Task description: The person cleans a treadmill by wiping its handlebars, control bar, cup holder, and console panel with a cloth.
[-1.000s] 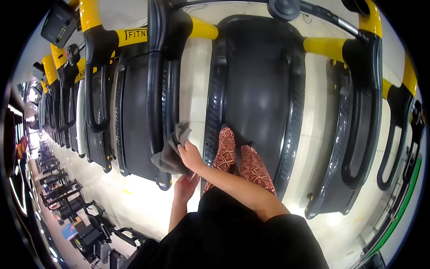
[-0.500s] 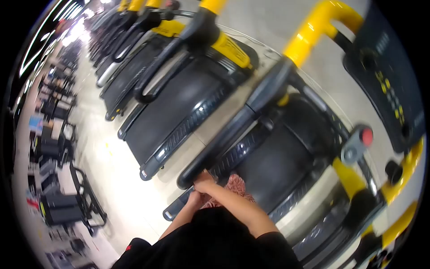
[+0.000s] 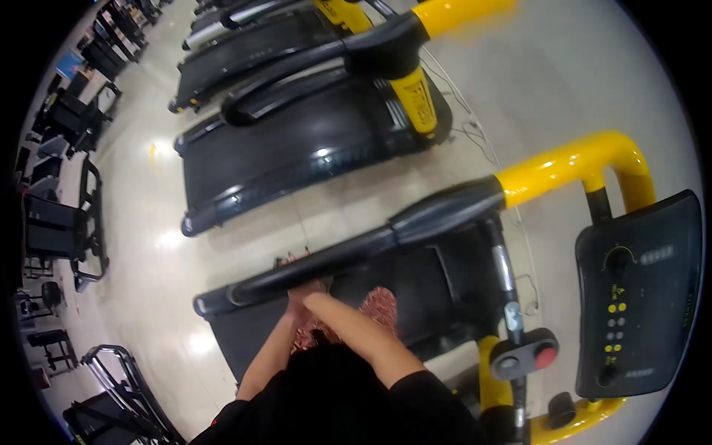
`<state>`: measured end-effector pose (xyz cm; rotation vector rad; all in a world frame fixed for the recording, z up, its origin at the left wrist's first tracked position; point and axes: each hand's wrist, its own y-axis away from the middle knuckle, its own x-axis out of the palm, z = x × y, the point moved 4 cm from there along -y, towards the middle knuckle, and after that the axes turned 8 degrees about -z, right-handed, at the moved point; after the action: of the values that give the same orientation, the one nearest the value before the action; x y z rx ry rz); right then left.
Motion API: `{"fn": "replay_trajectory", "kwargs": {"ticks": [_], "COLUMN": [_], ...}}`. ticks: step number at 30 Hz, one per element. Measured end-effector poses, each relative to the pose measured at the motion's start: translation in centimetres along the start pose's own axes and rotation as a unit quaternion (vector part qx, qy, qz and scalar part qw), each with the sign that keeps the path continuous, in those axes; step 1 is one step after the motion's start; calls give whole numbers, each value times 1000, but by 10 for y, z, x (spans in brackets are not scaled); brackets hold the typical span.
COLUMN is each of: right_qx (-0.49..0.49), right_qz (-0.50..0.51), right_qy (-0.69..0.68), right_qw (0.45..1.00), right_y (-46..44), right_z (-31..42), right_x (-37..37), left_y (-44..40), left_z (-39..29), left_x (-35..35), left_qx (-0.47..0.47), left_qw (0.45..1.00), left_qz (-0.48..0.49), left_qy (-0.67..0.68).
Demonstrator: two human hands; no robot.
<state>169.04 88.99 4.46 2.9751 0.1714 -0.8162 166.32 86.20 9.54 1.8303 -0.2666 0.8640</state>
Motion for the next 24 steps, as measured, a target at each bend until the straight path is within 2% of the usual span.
{"fn": "replay_trajectory", "kwargs": {"ticks": [1, 3, 4, 5, 6, 8, 12, 14, 15, 17, 18, 19, 20, 21, 22, 23, 24], "right_qx": [-36, -23, 53, 123, 127, 70, 27, 123, 123, 283, 329, 387, 413, 448, 498, 536, 556], "right_qz": [18, 2, 5, -7, -28, 154, 94, 3, -3, -68, -71, -51, -46, -37, -74, -98, -169], "right_qy": [250, 183, -237, -613, -504, -616, -613, -787, -787, -867, -858, -867, -866, -860, -840, -817, -796], "right_qw": [967, 983, 970, 781, 854, 769, 784, 604, 605, 405, 388, 310, 278, 243, 201, 189, 170], "right_y": [13, 24, 33, 42, 49, 72, 109, 133, 140, 156, 161, 168, 174, 182, 187, 191, 191], "right_z": [10, -14, -61, -110, -137, -171, -231, -257, -271, -314, -334, -331, -358, -381, -401, -417, -430], "right_x": [23, 74, 81, 86, 95, 111, 92, 89, 89, 90, 94, 114, 117, 122, 128, 136, 141], "left_y": [-16, -53, -65, -75, -82, -94, -81, -54, -36, 0, 22, 42, 57, 63, 66, 63, 59], "left_z": [15, 48, 63, 76, 87, 109, 133, 133, 130, 113, 98, 82, 67, 50, 34, 19, 4], "left_x": [11, 34, 47, 60, 72, 89, 106, 106, 109, 129, 152, 177, 199, 219, 238, 251, 273], "left_qx": [19, 63, 76, 85, 94, 104, 130, 151, 175, 237, 287, 336, 384, 417, 447, 405, 447], "left_qw": [999, 995, 992, 989, 986, 978, 942, 908, 887, 837, 805, 786, 766, 757, 749, 772, 703], "left_qz": [-7, -30, -32, -31, -31, -25, 8, 35, 42, 42, -5, -20, -31, -19, -6, -35, -48], "left_qy": [-25, -78, -97, -117, -135, -177, -309, -388, -425, -492, -520, -518, -514, -502, -490, -489, -552]}}
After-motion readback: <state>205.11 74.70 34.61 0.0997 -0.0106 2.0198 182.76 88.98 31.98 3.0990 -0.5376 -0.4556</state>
